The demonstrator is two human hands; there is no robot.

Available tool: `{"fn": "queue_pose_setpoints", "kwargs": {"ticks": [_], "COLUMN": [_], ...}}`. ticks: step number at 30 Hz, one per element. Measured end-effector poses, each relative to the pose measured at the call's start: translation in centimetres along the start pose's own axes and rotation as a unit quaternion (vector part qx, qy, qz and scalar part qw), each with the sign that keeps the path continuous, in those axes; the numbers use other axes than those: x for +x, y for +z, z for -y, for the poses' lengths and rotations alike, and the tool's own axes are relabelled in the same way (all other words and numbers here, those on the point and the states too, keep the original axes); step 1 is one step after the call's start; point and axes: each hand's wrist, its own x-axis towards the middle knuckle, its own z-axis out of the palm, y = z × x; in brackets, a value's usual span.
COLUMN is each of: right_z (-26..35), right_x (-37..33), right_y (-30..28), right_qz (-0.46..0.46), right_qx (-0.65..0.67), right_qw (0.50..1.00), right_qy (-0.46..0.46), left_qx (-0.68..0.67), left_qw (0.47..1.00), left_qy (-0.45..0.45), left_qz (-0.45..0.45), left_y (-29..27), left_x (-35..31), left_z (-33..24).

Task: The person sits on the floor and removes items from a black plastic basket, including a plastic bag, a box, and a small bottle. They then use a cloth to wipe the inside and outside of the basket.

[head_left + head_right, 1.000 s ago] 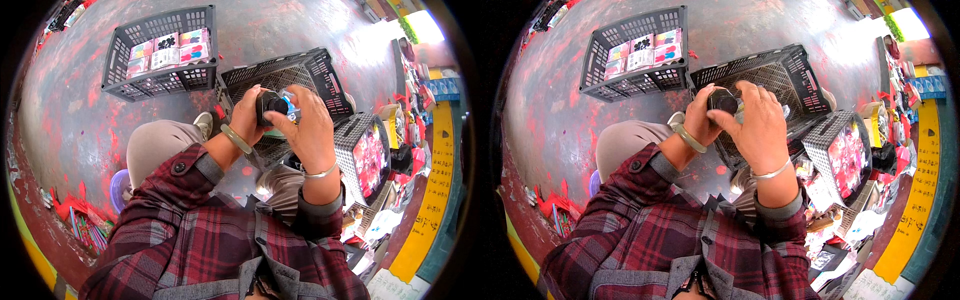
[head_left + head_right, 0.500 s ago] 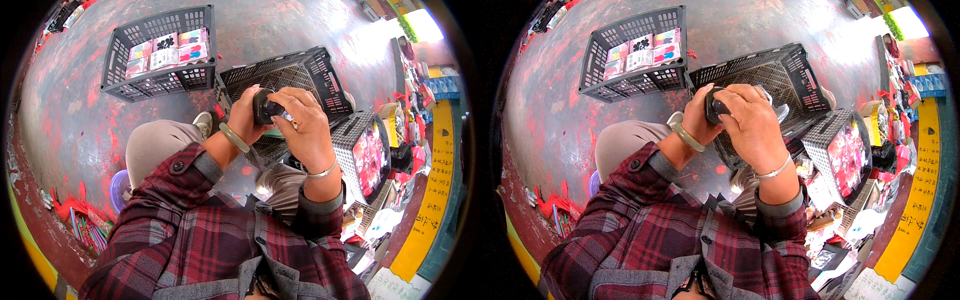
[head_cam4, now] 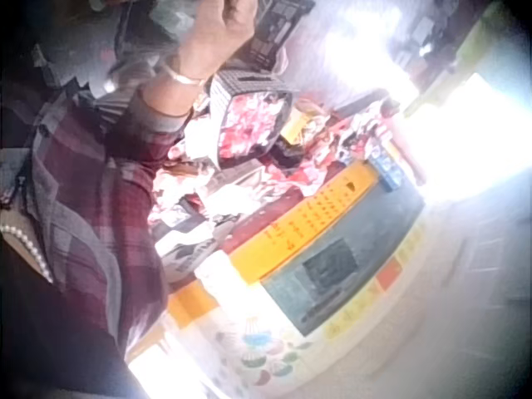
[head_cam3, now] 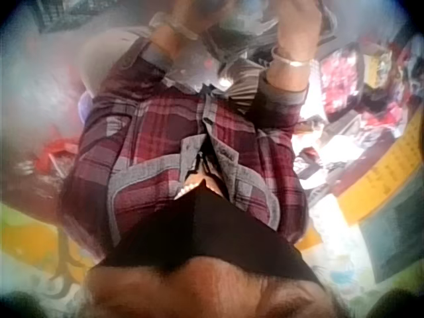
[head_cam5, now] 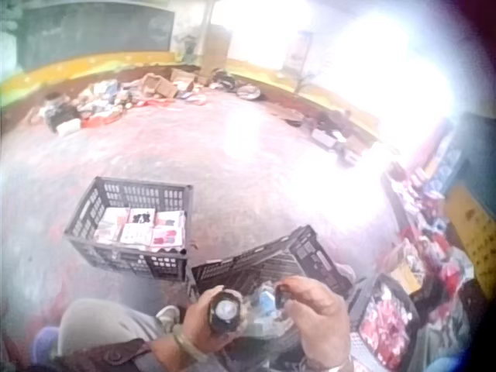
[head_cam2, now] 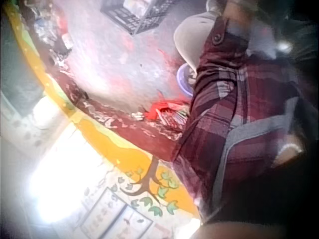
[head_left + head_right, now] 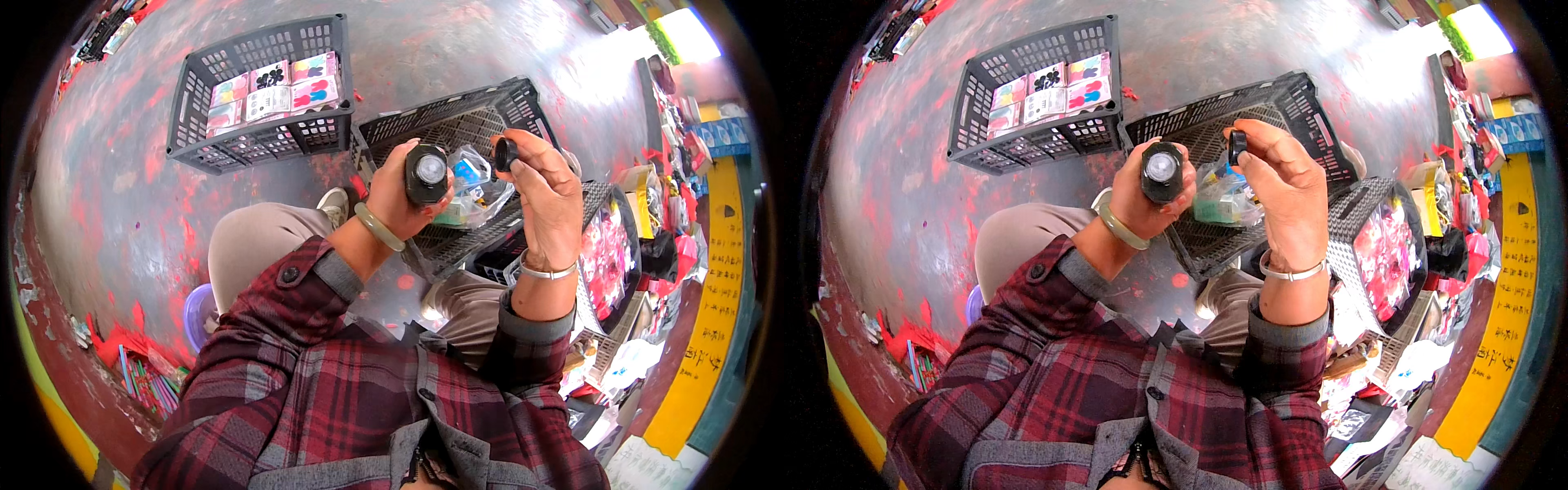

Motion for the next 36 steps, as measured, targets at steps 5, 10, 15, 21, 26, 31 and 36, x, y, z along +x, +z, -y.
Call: {"fn": "queue_pose_setpoints", "kwargs": {"ticks": [5,10,15,21,26,31,36], "right_z": [-0.3,-0.5,-0.9,-0.9,-0.8,-0.7,-0.6], "right_x": [-0.2,-0.5,-0.8,-0.9,-0.9,-0.7,-0.6], "right_y": [0.1,0.9,1.7,2.0,1.7,0.8,0.3], "right_qz": [0.038,0.097,0.114,0.146,0.16,0.157,0.031], "right_qx": [-0.11,-0.343,-0.485,-0.522,-0.54,-0.497,-0.311], "right_qw": [0.992,0.927,0.836,0.809,0.788,0.829,0.943], "right_qy": [-0.037,-0.118,-0.23,-0.228,-0.248,-0.204,-0.113], "left_qx": [-0.019,-0.029,0.017,0.053,0.095,0.113,0.005], "left_qw": [0.999,0.999,0.999,0.991,0.98,0.97,0.994], "left_qy": [-0.023,-0.003,0.007,0.047,0.079,0.133,0.11], "left_qz": [0.02,-0.033,-0.03,-0.116,-0.159,-0.166,-0.001], "left_y": [-0.7,-0.4,-1.2,0.7,0.9,1.2,-0.1], "left_x": [0.2,0.3,0.7,-0.1,-0.3,-0.3,0.3], "left_z": [-0.2,-0.3,-0.3,-0.4,-0.4,-0.3,-2.0]}}
